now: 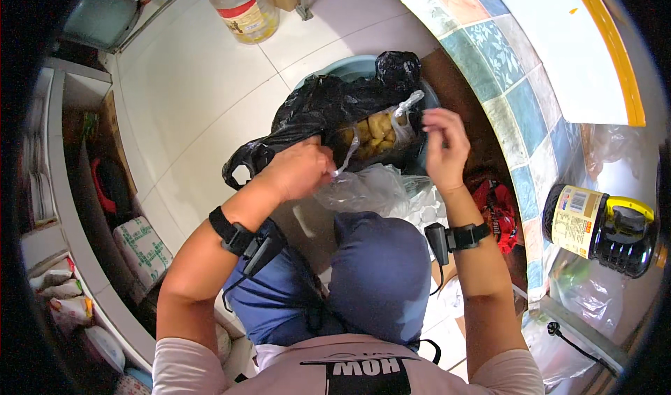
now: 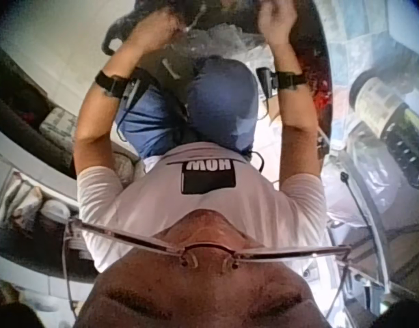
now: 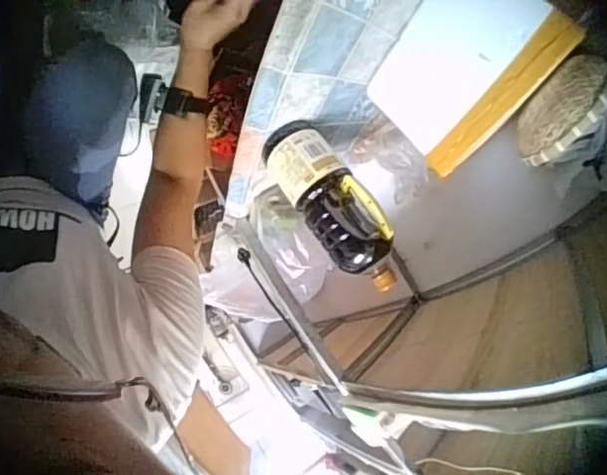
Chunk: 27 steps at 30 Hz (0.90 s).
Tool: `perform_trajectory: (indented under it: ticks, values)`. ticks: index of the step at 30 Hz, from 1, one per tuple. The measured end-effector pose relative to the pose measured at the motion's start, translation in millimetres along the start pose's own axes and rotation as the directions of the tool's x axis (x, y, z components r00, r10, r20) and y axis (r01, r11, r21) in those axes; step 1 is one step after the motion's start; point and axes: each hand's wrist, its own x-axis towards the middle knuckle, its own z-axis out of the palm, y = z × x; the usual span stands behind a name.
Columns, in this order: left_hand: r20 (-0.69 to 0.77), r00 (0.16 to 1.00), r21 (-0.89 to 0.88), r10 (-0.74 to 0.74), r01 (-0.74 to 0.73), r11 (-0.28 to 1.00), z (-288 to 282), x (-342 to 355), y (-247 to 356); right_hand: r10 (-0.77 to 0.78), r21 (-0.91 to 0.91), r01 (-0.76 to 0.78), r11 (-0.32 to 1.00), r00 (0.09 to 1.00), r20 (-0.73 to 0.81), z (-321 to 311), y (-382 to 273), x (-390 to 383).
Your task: The recorder reaches into a black plastic bag in a basin, moves aside a packet of noodles, and picks out three potatoes to hold them up.
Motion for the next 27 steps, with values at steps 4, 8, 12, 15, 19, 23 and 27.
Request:
perform_trajectory:
  ticks: [4,8,12,15,19,23,27]
  values:
    - [-0.172,0.985,-0.310,-0.030,-0.025,0.951,4.4,0.9,7.5,-0.153,0.013,0.182,0.983,0.786,0.599,25.6,-13.5,7.6]
    - [-0.229,0.950,-0.820,-0.214,-0.069,0.568,22.1,-0.4,-1.9,0.467,-0.598,0.148,0.787,0.491,0.736,46.7,33.0,8.1]
    - [0.033,0.927,-0.999,-0.374,0.044,0.023,24.2,-14.6,3.0,0.686,-0.828,-0.111,0.550,0.625,0.373,37.6,37.4,6.5]
    - [0.054,0.896,-0.997,-0.441,0.072,0.024,20.6,-10.5,10.6,0.691,-0.809,-0.210,0.550,0.659,0.298,19.4,49.3,3.4]
    - [0.004,0.866,-0.998,-0.500,0.031,0.046,24.7,-8.6,7.5,0.576,-0.703,-0.236,0.671,0.763,0.294,18.9,33.9,6.6]
    - [-0.057,0.835,-0.998,-0.547,-0.027,0.062,15.4,1.0,2.2,0.056,-0.485,0.210,0.849,0.877,0.478,45.5,28.2,6.1]
    - [-0.127,0.840,-0.985,-0.528,-0.169,-0.032,-3.2,14.9,7.2,0.403,-0.589,0.068,0.805,0.665,0.629,68.8,56.5,12.9]
